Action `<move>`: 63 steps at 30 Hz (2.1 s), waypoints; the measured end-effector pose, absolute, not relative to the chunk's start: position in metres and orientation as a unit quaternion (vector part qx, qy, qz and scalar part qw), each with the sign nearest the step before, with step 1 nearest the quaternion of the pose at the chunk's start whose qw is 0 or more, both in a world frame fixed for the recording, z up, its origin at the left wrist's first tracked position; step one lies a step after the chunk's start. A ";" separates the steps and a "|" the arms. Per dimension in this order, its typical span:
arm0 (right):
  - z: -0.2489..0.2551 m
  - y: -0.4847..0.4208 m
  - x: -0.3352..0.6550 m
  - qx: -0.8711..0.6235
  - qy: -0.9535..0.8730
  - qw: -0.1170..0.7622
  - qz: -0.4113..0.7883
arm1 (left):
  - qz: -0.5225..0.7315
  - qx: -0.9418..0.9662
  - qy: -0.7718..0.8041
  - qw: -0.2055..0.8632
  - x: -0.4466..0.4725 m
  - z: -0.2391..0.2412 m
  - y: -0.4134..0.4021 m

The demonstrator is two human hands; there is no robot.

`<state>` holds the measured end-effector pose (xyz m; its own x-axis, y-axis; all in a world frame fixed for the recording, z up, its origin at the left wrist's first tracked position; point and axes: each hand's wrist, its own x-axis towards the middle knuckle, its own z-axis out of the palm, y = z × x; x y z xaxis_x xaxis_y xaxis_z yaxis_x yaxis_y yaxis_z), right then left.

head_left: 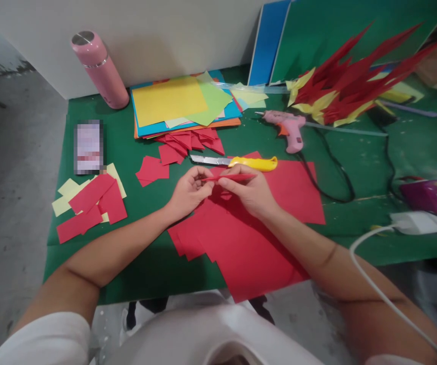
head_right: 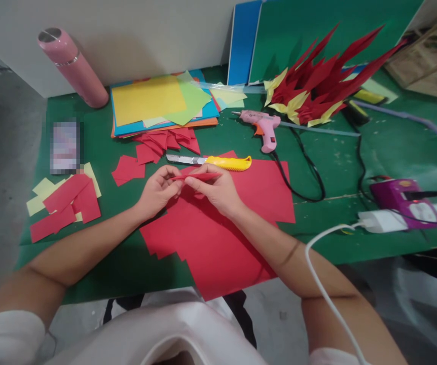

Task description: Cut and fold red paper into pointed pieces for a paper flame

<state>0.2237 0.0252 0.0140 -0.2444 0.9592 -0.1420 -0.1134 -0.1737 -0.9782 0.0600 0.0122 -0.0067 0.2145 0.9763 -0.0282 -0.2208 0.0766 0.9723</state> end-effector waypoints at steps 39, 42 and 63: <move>0.014 0.025 0.224 -0.431 -0.486 0.446 0.615 | 0.524 0.459 0.397 0.598 0.059 -0.003 0.010; 0.014 0.026 0.224 -0.438 -0.485 0.454 0.606 | 0.528 0.451 0.408 0.593 0.058 -0.003 0.010; 0.017 0.029 0.225 -0.426 -0.449 0.435 0.654 | 0.499 0.355 0.379 0.694 0.058 0.006 0.013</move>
